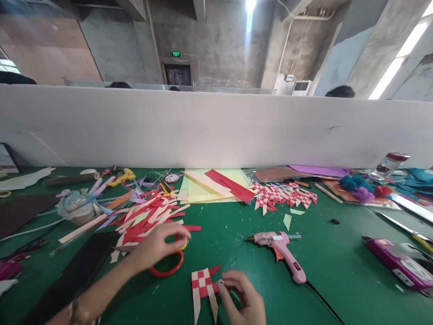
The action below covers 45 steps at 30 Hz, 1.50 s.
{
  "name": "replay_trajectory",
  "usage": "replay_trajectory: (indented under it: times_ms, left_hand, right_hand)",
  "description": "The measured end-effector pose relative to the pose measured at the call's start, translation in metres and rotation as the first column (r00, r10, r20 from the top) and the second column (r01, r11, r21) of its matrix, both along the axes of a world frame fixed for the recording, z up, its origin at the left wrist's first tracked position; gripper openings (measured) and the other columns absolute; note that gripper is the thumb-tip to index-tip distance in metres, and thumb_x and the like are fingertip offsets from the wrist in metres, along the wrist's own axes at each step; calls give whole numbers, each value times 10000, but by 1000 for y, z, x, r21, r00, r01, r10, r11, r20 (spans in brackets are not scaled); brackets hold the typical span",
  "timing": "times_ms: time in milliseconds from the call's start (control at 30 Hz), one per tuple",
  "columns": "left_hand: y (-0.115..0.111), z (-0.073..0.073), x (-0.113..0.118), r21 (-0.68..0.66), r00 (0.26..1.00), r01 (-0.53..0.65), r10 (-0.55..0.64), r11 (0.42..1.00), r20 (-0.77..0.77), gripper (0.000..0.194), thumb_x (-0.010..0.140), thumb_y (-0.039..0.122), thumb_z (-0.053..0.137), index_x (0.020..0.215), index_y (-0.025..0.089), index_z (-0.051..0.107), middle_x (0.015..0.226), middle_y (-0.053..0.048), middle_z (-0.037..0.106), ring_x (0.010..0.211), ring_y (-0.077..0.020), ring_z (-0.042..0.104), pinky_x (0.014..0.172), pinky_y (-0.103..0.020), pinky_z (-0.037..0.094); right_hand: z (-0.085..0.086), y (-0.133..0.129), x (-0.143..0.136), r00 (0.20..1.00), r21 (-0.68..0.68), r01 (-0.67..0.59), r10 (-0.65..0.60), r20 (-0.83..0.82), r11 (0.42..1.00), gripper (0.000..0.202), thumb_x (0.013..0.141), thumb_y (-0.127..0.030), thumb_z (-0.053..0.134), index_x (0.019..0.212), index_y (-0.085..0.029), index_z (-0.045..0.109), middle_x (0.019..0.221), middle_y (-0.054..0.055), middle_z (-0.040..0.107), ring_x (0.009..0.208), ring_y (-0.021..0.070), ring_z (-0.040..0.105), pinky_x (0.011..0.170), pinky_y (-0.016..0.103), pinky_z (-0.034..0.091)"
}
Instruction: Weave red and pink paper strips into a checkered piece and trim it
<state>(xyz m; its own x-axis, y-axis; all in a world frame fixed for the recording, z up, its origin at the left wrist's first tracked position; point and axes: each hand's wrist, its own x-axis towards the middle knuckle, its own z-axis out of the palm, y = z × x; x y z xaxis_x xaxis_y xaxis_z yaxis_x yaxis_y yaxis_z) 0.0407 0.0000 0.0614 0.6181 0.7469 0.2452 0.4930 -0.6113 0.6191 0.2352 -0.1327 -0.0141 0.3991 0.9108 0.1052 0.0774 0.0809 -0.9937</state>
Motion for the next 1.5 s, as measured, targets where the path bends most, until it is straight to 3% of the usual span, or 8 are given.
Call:
replay_trajectory:
  times_ms: [100, 233, 300, 400, 667, 900, 1233, 1500]
  left_hand:
    - [-60, -22, 13, 90, 994, 102, -99, 991, -40, 271, 866, 336, 518, 661, 207, 639, 580, 21, 625, 558, -114, 547, 609, -233, 406]
    - [-94, -43, 23, 75, 997, -75, 74, 994, 17, 185, 889, 331, 477, 841, 203, 601, 737, -6, 616, 642, -128, 574, 597, -217, 431]
    - [-97, -46, 27, 50, 992, -124, 122, 991, 33, 145, 889, 307, 482, 974, 215, 555, 826, -8, 612, 695, -127, 589, 622, -211, 454]
    - [-96, -46, 30, 170, 992, -127, 128, 977, 6, 169, 899, 279, 462, 1052, 225, 509, 863, -12, 617, 739, -146, 600, 655, -238, 474]
    - [-97, -44, 37, 475, 992, -103, 127, 874, -18, 182, 925, 234, 400, 958, 168, 566, 799, -39, 636, 691, -160, 604, 607, -264, 478]
    - [-104, -44, 44, 468, 977, -187, 213, 864, -4, 244, 933, 243, 384, 920, 157, 611, 775, -46, 629, 701, -147, 595, 635, -252, 474]
    - [-115, -52, 48, 545, 928, -259, 362, 797, -88, 234, 930, 229, 405, 953, 156, 626, 758, -32, 643, 663, -128, 576, 561, -218, 400]
    - [-110, -46, 44, 545, 957, -138, 253, 827, -142, 287, 942, 245, 366, 931, 136, 631, 745, -44, 645, 631, -124, 576, 534, -225, 376]
  right_hand:
    - [15, 4, -10, 985, -18, -163, 162, -63, 986, 194, 711, -372, 665, 726, -183, 625, 659, 47, 665, 635, 168, 643, 591, 214, 519]
    - [26, 10, -20, 957, -16, -262, 258, -136, 965, 154, 729, -337, 649, 735, -184, 655, 735, 55, 684, 696, 171, 645, 632, 242, 518]
    - [27, 11, -22, 953, -35, -254, 243, -182, 967, 160, 715, -344, 659, 730, -185, 664, 738, 56, 689, 701, 176, 645, 634, 254, 518]
    - [26, 13, -20, 947, -69, -242, 220, -234, 968, 183, 680, -358, 687, 714, -180, 664, 700, 50, 688, 679, 178, 643, 623, 262, 516]
    - [23, 11, -13, 883, -130, -326, 252, -397, 936, 221, 623, -358, 737, 661, -159, 648, 653, 23, 674, 631, 137, 617, 627, 241, 496]
    - [22, 5, -16, 782, -135, -367, 227, -580, 920, 191, 653, -344, 724, 714, -173, 666, 676, -2, 673, 642, 108, 607, 681, 232, 488]
    - [17, -5, -26, 774, -144, -331, 182, -606, 932, 152, 700, -316, 694, 754, -182, 646, 689, -18, 672, 667, 100, 620, 727, 232, 496]
    - [18, -4, -18, 807, -141, -348, 220, -548, 927, 155, 692, -296, 704, 762, -189, 615, 719, -20, 675, 681, 105, 630, 728, 241, 497]
